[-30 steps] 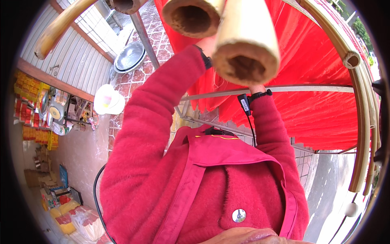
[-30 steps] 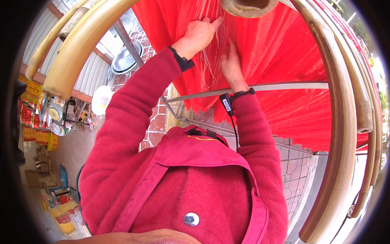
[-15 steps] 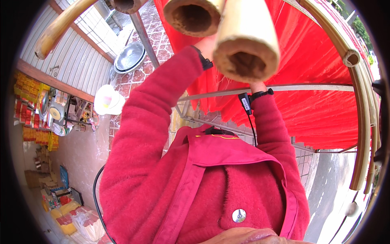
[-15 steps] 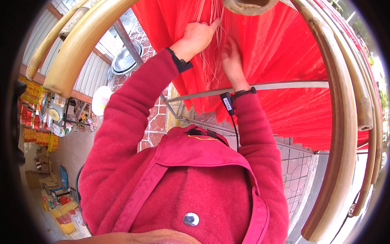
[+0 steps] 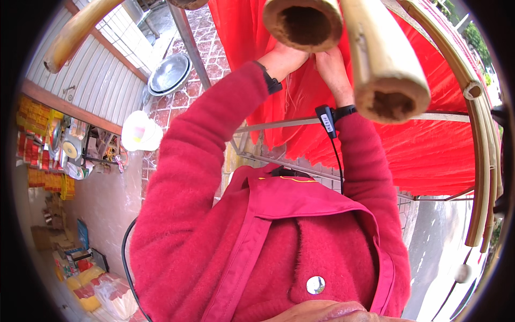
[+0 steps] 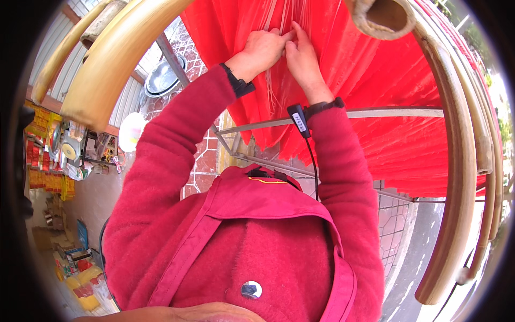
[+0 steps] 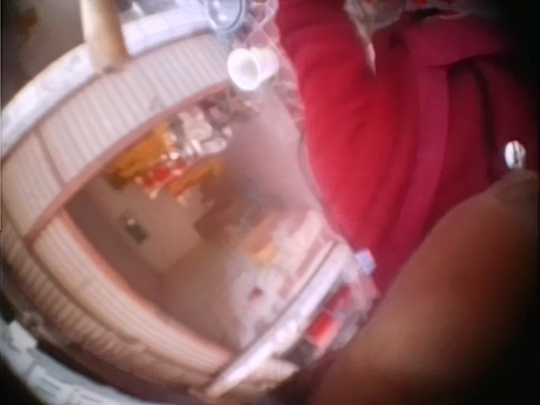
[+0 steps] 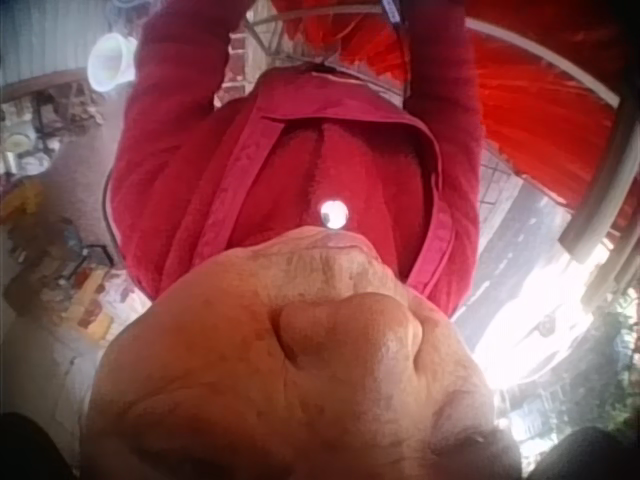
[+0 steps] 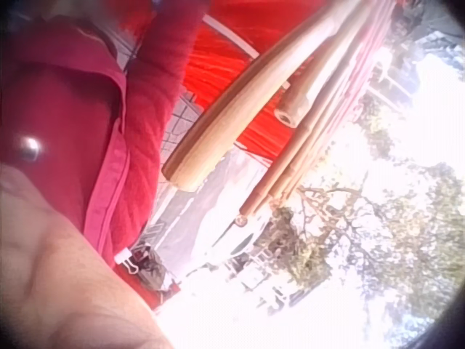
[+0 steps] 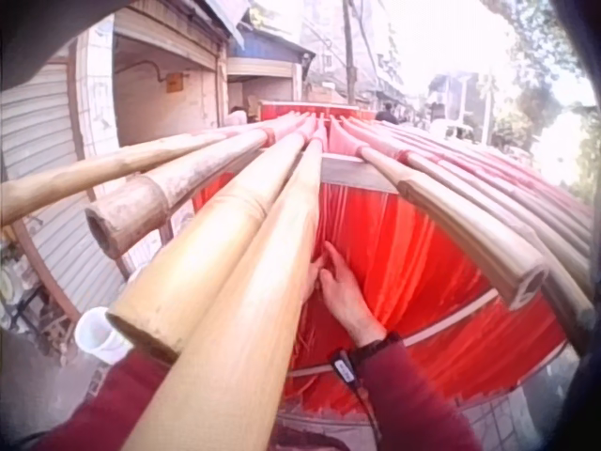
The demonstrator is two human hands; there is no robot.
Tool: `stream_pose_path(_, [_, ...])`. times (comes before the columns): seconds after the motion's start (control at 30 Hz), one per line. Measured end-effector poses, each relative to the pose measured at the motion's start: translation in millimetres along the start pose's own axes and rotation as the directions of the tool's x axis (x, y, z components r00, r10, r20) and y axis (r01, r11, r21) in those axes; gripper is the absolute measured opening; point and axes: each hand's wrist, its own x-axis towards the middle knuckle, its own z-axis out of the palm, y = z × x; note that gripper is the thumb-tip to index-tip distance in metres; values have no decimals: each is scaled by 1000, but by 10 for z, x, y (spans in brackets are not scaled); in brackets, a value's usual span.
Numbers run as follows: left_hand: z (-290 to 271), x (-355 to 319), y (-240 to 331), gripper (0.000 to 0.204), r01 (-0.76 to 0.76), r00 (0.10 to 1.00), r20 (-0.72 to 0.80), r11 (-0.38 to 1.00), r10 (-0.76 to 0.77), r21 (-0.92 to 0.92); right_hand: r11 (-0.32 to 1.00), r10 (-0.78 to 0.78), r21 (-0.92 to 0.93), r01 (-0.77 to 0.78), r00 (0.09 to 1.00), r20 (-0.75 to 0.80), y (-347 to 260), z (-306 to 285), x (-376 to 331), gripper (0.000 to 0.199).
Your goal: The person attaches a red fabric cover to a metal frame and then threads white string through holes in bamboo tubes to secure them to the frame. The person works by hand, pulling and tying the string around the frame and tubes.
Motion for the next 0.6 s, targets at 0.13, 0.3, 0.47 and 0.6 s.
stream_pose_path(0.13, [40,9,-51,51,3,1000,6,992,-4,129,893,-208,-403,198,978,18,297,-111,227,57])
stream_pose_path(0.3, [176,-28,-142,51,-44,996,-74,992,53,119,770,-338,-579,269,941,-14,470,-157,289,59])
stream_pose_path(0.47, [162,-15,-209,50,-69,996,-63,997,68,-26,841,-159,-539,49,974,-159,311,-202,139,59])
stream_pose_path(0.6, [16,-60,-140,51,-43,999,11,978,42,204,815,-213,-575,73,960,-180,189,-152,138,57])
